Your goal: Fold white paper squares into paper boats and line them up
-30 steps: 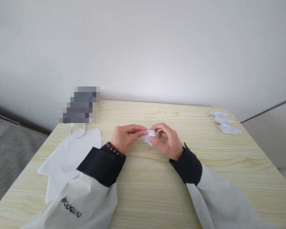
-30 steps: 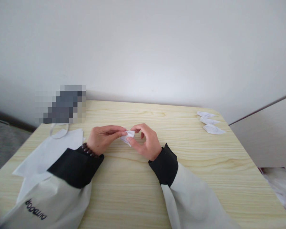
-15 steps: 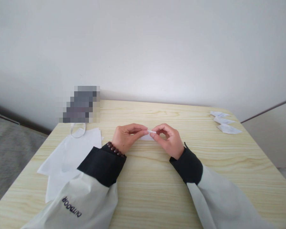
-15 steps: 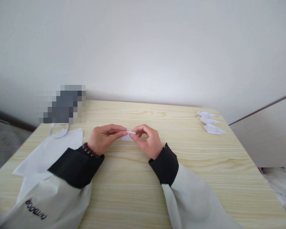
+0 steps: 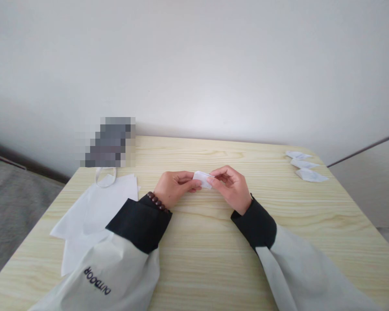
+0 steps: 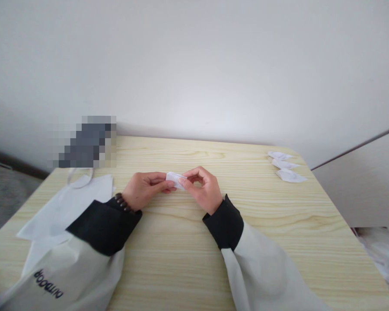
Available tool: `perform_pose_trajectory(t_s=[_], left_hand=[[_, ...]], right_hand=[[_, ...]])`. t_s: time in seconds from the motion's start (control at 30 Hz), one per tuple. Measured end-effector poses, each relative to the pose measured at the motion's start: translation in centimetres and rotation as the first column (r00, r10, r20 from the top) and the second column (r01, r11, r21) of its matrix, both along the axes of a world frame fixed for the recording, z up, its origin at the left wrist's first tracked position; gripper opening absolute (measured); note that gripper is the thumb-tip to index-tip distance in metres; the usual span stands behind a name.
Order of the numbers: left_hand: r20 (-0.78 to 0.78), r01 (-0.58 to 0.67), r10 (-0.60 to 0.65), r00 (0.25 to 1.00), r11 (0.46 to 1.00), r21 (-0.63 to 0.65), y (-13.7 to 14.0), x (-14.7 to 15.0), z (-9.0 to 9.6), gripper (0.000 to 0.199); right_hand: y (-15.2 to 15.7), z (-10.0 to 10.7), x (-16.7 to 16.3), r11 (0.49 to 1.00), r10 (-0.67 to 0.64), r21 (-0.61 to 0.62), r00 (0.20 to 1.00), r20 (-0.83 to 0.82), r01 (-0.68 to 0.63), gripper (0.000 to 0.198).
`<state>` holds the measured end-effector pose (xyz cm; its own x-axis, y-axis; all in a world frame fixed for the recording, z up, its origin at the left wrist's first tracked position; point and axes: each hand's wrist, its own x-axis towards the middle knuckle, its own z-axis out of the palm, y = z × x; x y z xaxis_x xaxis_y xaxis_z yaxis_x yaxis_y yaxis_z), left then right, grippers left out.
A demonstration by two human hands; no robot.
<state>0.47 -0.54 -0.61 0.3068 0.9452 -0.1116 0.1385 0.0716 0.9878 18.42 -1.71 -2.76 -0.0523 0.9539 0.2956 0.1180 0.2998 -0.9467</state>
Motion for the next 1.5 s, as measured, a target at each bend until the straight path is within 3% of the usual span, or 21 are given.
perform_pose_trajectory(t_s=[0.23, 0.47, 0.73, 0.93, 1.13, 1.33, 1.5], left_hand=[[-0.007, 0.046, -0.046, 0.999, 0.999, 0.020, -0.08, 0.06, -0.14, 0.033], [-0.096, -0.059, 0.072, 0.993, 0.990, 0.131, 0.01, 0.21, -0.12, 0.034], [-0.109, -0.014, 0.038, 0.993, 0.977, 0.213, 0.03, -0.17, 0.12, 0.027], [0.000, -0.007, 0.007, 1.000, 0.983, 0.182, 0.19, -0.04, -0.25, 0.025], [0.080, -0.032, 0.019, 0.997, 0.987, 0.159, 0.35, 0.20, -0.53, 0.028], [0.160, -0.057, 0.042, 0.986, 0.994, 0.090, 0.43, 0.15, -0.56, 0.032], [0.182, 0.013, -0.010, 0.983, 1.000, -0.015, 0.48, 0.15, -0.50, 0.035]], right_hand=[[-0.11, 0.28, 0.03, 0.999, -0.032, -0.009, 0.998, 0.045, 0.032, 0.014], [-0.14, 0.33, -0.03, 0.995, -0.043, -0.083, 0.998, 0.043, 0.047, 0.018], [-0.20, 0.51, -0.14, 0.993, 0.007, -0.119, 0.999, 0.036, -0.002, 0.018], [-0.16, 0.44, 0.24, 0.969, 0.160, -0.195, 0.987, 0.032, -0.151, 0.019], [-0.16, 0.10, 0.30, 0.962, 0.236, -0.166, 0.966, 0.107, -0.216, 0.018], [-0.44, 0.63, -0.01, 0.978, 0.193, -0.114, 0.960, 0.204, -0.173, 0.018], [-0.36, 0.41, 0.11, 0.996, 0.085, -0.049, 0.982, 0.170, -0.077, 0.019]])
